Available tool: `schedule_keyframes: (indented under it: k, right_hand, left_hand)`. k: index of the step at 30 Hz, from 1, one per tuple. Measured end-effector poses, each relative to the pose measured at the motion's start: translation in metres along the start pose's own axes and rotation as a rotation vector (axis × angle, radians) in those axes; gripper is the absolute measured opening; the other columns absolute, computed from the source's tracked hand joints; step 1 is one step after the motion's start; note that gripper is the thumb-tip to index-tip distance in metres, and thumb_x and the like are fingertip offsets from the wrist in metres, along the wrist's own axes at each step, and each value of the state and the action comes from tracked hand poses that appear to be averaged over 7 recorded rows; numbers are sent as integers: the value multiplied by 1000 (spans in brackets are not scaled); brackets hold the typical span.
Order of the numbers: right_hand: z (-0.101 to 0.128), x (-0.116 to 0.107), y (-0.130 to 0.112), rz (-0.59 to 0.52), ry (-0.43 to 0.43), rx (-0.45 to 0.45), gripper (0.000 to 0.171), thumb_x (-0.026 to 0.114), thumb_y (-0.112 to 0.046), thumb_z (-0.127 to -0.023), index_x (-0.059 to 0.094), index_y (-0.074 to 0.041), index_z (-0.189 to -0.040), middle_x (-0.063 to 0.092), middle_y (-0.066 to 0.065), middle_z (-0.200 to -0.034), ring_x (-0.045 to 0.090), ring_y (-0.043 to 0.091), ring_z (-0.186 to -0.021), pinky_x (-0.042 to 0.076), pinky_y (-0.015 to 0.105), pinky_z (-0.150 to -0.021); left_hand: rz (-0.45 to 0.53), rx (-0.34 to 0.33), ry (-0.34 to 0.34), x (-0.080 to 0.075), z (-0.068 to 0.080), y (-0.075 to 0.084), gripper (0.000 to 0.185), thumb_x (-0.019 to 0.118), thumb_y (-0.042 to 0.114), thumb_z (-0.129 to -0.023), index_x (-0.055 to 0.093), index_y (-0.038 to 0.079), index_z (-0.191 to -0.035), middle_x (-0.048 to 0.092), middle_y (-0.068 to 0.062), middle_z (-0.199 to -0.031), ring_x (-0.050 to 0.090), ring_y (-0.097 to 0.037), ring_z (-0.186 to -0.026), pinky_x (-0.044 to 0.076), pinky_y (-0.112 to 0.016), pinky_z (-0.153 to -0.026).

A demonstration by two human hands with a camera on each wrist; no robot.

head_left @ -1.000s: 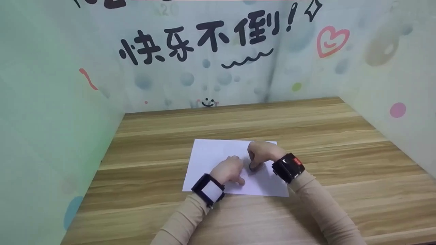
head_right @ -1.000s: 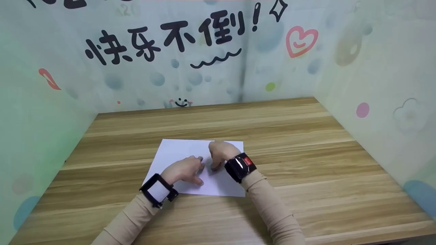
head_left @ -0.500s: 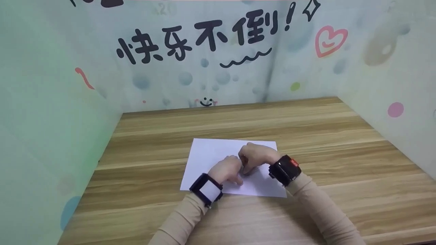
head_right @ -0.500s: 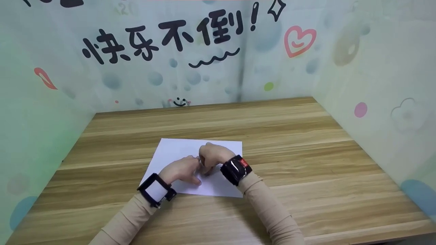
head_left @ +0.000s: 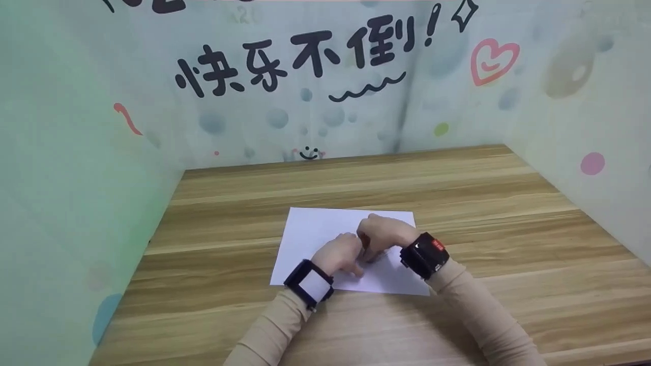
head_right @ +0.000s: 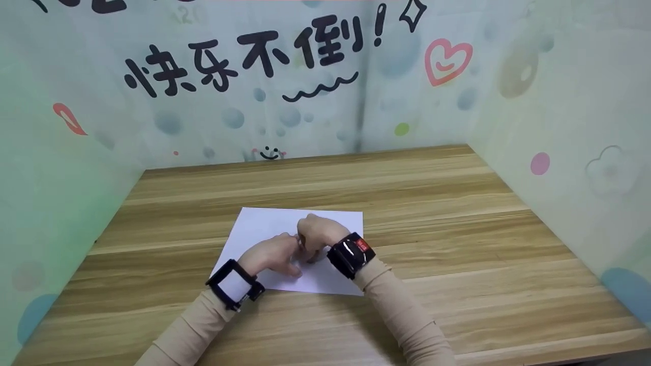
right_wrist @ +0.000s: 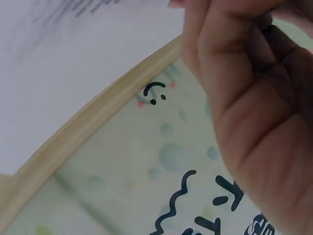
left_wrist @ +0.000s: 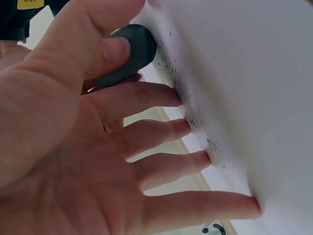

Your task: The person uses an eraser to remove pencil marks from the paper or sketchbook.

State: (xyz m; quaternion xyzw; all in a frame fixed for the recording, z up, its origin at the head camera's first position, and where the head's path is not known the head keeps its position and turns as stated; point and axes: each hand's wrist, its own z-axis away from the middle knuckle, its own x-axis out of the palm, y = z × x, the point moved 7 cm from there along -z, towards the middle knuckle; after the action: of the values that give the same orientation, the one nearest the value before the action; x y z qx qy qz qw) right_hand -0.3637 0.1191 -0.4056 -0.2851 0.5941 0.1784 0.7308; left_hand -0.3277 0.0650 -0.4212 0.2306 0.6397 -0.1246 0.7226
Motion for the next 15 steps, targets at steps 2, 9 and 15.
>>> schedule_keyframes:
  k: [2, 9, 15]
  right_hand:
    - [1, -2, 8, -7, 17, 72, 15, 78, -13, -59, 65, -8, -66, 58, -4, -58, 47, 8, -53, 38, 20, -45]
    - [2, -17, 33, -28, 223, 113, 15, 75, -7, -58, 62, -4, -65, 59, 2, -61, 48, 13, -59, 38, 21, -49]
    - [3, -27, 39, -56, 354, 90, 13, 77, -8, -62, 66, -2, -67, 65, 7, -65, 52, 15, -57, 43, 25, -53]
  left_hand:
    - [0, -8, -4, 1, 0, 1, 28, 78, 24, -68, 63, 3, -77, 57, -8, -93, 52, -21, -87, 49, -32, -79]
    - [-12, -46, -26, 6, -2, 2, 32, 76, 28, -70, 60, 3, -82, 58, -10, -103, 54, -24, -96, 49, -33, -84]
    - [-37, -40, -21, 5, 0, 4, 34, 75, 27, -71, 61, 2, -88, 58, -11, -104, 54, -25, -98, 49, -34, -85]
